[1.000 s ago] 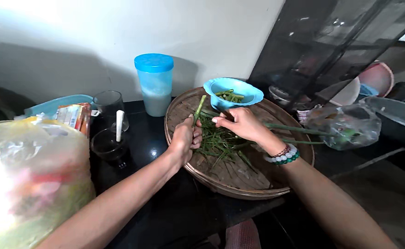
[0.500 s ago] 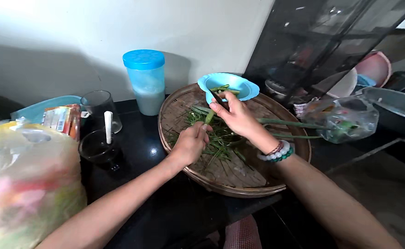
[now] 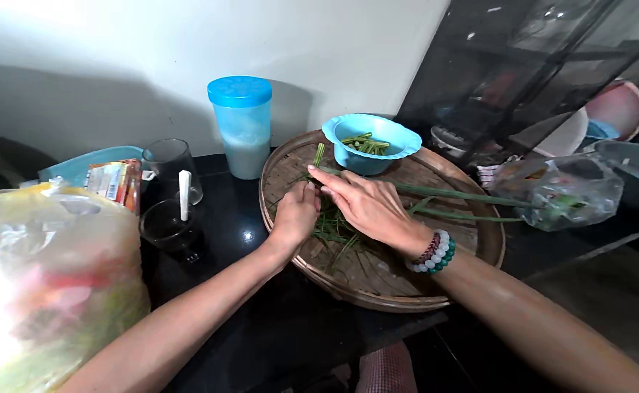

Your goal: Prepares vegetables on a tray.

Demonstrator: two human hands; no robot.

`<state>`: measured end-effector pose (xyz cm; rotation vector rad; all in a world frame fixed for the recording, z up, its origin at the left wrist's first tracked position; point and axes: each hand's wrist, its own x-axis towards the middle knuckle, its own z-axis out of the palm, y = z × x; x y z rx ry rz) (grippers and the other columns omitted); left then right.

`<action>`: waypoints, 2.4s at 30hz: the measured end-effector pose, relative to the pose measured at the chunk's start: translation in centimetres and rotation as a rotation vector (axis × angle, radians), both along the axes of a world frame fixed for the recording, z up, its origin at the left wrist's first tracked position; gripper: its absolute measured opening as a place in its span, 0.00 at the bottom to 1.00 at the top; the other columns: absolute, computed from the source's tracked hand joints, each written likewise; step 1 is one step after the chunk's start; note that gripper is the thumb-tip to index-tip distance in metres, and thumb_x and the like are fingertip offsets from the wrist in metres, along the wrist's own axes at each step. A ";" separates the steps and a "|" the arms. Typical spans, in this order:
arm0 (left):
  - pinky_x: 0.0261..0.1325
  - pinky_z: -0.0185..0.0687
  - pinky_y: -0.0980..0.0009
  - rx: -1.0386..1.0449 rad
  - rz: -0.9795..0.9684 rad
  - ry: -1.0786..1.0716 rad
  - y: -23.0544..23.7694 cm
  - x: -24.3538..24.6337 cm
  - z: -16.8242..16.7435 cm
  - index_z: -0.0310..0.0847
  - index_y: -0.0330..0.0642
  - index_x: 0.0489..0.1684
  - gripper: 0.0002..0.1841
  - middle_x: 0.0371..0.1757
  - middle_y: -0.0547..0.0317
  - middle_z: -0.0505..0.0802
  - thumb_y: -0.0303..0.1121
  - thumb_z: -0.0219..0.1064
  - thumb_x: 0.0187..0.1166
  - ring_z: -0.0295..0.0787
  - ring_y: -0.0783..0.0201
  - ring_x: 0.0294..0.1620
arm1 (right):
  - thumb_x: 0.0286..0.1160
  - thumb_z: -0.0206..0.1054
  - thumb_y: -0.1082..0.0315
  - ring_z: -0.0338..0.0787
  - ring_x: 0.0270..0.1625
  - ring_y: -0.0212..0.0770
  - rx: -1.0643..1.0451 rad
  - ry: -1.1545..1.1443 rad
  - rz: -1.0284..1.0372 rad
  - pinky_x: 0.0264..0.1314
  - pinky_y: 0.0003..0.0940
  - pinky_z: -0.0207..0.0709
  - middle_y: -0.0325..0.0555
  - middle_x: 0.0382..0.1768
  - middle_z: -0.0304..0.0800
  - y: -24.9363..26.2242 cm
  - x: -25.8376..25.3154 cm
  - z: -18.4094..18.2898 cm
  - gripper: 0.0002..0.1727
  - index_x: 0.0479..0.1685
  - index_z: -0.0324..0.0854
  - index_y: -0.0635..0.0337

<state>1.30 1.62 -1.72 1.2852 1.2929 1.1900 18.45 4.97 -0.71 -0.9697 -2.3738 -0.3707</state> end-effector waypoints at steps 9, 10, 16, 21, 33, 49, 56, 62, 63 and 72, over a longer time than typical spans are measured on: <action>0.27 0.67 0.74 -0.032 -0.109 -0.054 -1.4 0.6 0.5 0.80 0.42 0.50 0.22 0.23 0.65 0.75 0.42 0.39 0.98 0.68 0.70 0.20 | 0.95 0.49 0.55 0.93 0.44 0.62 -0.123 0.172 -0.188 0.38 0.65 0.81 0.56 0.54 0.93 2.3 3.4 1.9 0.23 0.84 0.75 0.39; 0.23 0.63 0.76 -0.055 -0.087 -0.144 -1.3 0.6 0.7 0.78 0.42 0.46 0.22 0.20 0.66 0.72 0.42 0.38 0.98 0.65 0.72 0.18 | 0.95 0.48 0.55 0.93 0.47 0.61 -0.131 0.196 -0.170 0.42 0.66 0.81 0.55 0.58 0.92 2.4 3.4 1.8 0.24 0.85 0.74 0.39; 0.19 0.60 0.79 -0.082 0.011 -0.304 -0.7 0.4 0.7 0.74 0.43 0.42 0.22 0.17 0.68 0.69 0.44 0.37 0.98 0.62 0.73 0.14 | 0.93 0.50 0.55 0.89 0.31 0.46 -0.099 0.098 0.053 0.27 0.49 0.81 0.44 0.39 0.90 -0.1 -0.2 0.3 0.25 0.86 0.72 0.30; 0.24 0.64 0.73 -0.021 0.010 -0.113 -0.2 0.1 -0.2 0.75 0.44 0.44 0.22 0.21 0.65 0.68 0.46 0.37 0.97 0.63 0.69 0.18 | 0.93 0.50 0.52 0.86 0.27 0.46 -0.054 0.052 0.044 0.23 0.46 0.76 0.43 0.35 0.88 0.3 -0.3 0.2 0.24 0.85 0.72 0.26; 0.15 0.53 0.81 -0.146 -0.018 -0.590 -0.8 0.0 1.3 0.67 0.49 0.29 0.23 0.12 0.71 0.64 0.46 0.36 0.97 0.56 0.75 0.10 | 0.94 0.48 0.56 0.93 0.47 0.48 -0.110 0.215 0.005 0.45 0.55 0.86 0.46 0.55 0.93 0.6 0.9 1.2 0.24 0.84 0.75 0.38; 0.15 0.53 0.82 -0.121 -0.038 -0.503 -1.2 0.4 1.0 0.69 0.47 0.32 0.25 0.13 0.71 0.64 0.47 0.33 0.98 0.56 0.76 0.10 | 0.95 0.46 0.58 0.94 0.53 0.48 -0.176 0.253 0.004 0.53 0.56 0.85 0.45 0.64 0.92 0.9 1.6 1.5 0.24 0.84 0.75 0.42; 0.24 0.66 0.71 -0.021 0.036 -0.084 -0.6 0.3 -0.3 0.73 0.45 0.37 0.25 0.20 0.64 0.69 0.48 0.35 0.97 0.65 0.67 0.17 | 0.94 0.48 0.53 0.93 0.39 0.42 -0.158 0.103 0.089 0.36 0.49 0.85 0.39 0.49 0.95 -0.1 -0.2 0.3 0.24 0.85 0.73 0.27; 0.22 0.65 0.72 -0.027 0.011 -0.062 -1.2 0.8 -0.3 0.73 0.45 0.37 0.24 0.19 0.65 0.69 0.47 0.35 0.97 0.65 0.68 0.17 | 0.94 0.50 0.53 0.92 0.37 0.51 -0.143 0.110 -0.063 0.33 0.55 0.82 0.46 0.44 0.93 1.3 1.2 0.5 0.23 0.82 0.75 0.27; 0.21 0.64 0.73 -0.028 -0.003 -0.072 -1.4 0.8 -0.2 0.73 0.45 0.37 0.24 0.19 0.65 0.69 0.47 0.36 0.97 0.64 0.69 0.16 | 0.94 0.50 0.54 0.93 0.39 0.53 -0.180 0.119 -0.087 0.36 0.59 0.82 0.48 0.47 0.94 1.5 1.7 0.8 0.23 0.83 0.76 0.29; 0.12 0.47 0.81 -0.238 -0.161 -0.535 -1.2 0.0 1.8 0.65 0.50 0.23 0.27 0.12 0.70 0.63 0.48 0.32 0.97 0.53 0.75 0.09 | 0.88 0.56 0.42 0.57 0.10 0.30 -0.891 0.718 0.012 0.09 0.23 0.52 0.37 0.18 0.64 1.2 2.3 2.0 0.21 0.69 0.78 0.39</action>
